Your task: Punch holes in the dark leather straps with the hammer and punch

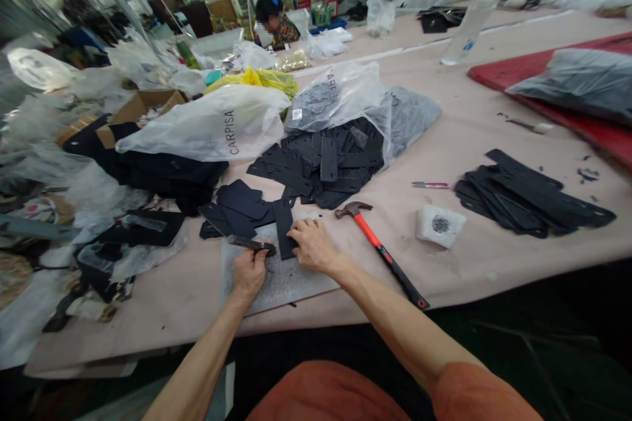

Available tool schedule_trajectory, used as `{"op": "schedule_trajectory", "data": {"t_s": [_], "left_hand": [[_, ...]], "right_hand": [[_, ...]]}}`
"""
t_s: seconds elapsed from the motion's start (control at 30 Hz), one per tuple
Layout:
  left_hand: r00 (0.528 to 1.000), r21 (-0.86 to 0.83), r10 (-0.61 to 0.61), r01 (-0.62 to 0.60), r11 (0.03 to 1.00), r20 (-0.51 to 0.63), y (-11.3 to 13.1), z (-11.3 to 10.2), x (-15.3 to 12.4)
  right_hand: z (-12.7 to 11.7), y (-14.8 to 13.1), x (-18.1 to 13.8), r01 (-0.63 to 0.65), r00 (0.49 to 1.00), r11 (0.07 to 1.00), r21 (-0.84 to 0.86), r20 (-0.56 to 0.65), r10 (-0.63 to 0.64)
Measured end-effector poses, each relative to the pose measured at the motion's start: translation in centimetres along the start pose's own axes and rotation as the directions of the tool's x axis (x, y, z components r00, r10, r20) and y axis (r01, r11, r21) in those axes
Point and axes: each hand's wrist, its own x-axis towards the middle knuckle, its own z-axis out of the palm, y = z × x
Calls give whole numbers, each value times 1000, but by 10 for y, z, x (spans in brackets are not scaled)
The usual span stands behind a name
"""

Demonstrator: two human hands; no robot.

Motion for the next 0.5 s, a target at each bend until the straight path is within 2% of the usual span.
{"op": "schedule_trajectory", "data": {"t_s": [0.1,0.27,0.5], "left_hand": [[1000,-39,1,-2,999,-12,5,5,2],[996,-77,28,-21,997,88,8,20,11],[997,-97,36,-28,995,75,4,26,13]], "right_hand": [[3,-5,-6,4,1000,999,-41,13,-4],[10,-9,-9,-29,1000,998,-50,3,29],[19,-10,-14,-66,997,998,-7,-27,66]]}}
